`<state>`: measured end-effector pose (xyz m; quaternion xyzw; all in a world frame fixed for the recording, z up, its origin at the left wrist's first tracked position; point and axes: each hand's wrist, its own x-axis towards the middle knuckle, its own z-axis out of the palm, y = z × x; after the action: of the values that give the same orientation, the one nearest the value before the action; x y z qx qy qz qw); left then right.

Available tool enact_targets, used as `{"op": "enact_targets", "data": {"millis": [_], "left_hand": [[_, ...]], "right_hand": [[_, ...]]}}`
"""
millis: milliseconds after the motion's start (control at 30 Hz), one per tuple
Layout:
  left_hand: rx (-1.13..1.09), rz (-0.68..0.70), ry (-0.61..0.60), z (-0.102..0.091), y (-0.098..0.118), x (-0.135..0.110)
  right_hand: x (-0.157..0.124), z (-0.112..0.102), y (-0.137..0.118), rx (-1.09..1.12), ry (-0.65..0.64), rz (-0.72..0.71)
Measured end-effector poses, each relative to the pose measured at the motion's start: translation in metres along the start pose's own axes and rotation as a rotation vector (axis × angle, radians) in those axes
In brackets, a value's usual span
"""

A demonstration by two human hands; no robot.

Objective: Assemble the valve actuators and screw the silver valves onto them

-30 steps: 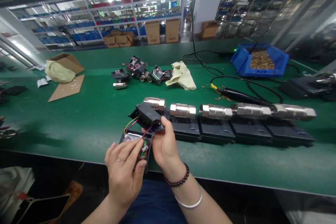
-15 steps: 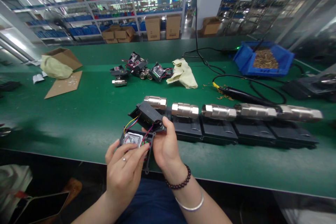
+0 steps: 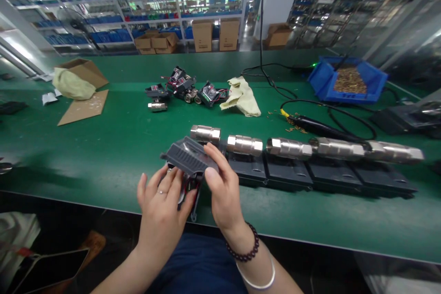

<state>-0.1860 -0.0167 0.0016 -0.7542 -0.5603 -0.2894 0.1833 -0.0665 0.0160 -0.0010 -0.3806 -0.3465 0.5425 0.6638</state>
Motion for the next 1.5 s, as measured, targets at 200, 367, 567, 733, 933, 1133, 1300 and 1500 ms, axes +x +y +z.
{"op": "enact_targets", "data": {"millis": [200,367,567,733,933,1133,1300,1500], "left_hand": [[0.003,0.114,-0.08,-0.009,-0.003,0.005],[-0.039,0.122,-0.093,-0.009,-0.004,0.009],[-0.057,-0.033,0.038,0.001,-0.001,0.002],[-0.014,-0.253,0.253,0.014,-0.002,-0.009],[-0.242,-0.397,0.242,0.024,0.0,-0.012],[-0.44,-0.404,0.312,0.03,-0.002,-0.02],[-0.732,-0.468,0.272,0.033,-0.009,-0.037],[-0.855,-0.573,0.281,0.037,-0.008,-0.049]], "right_hand": [[-0.004,-0.004,-0.013,-0.382,-0.211,-0.103],[-0.007,-0.004,-0.008,-0.53,-0.203,-0.194],[-0.004,-0.01,0.003,-0.464,-0.148,-0.248],[-0.004,-0.012,0.007,-0.412,-0.104,-0.264],[-0.003,-0.021,0.003,-0.579,-0.328,-0.534],[0.003,-0.028,-0.001,-0.718,-0.455,-0.618],[0.003,-0.026,-0.003,-0.798,-0.532,-0.66],[-0.001,-0.025,-0.009,-0.957,-0.592,-0.714]]}}
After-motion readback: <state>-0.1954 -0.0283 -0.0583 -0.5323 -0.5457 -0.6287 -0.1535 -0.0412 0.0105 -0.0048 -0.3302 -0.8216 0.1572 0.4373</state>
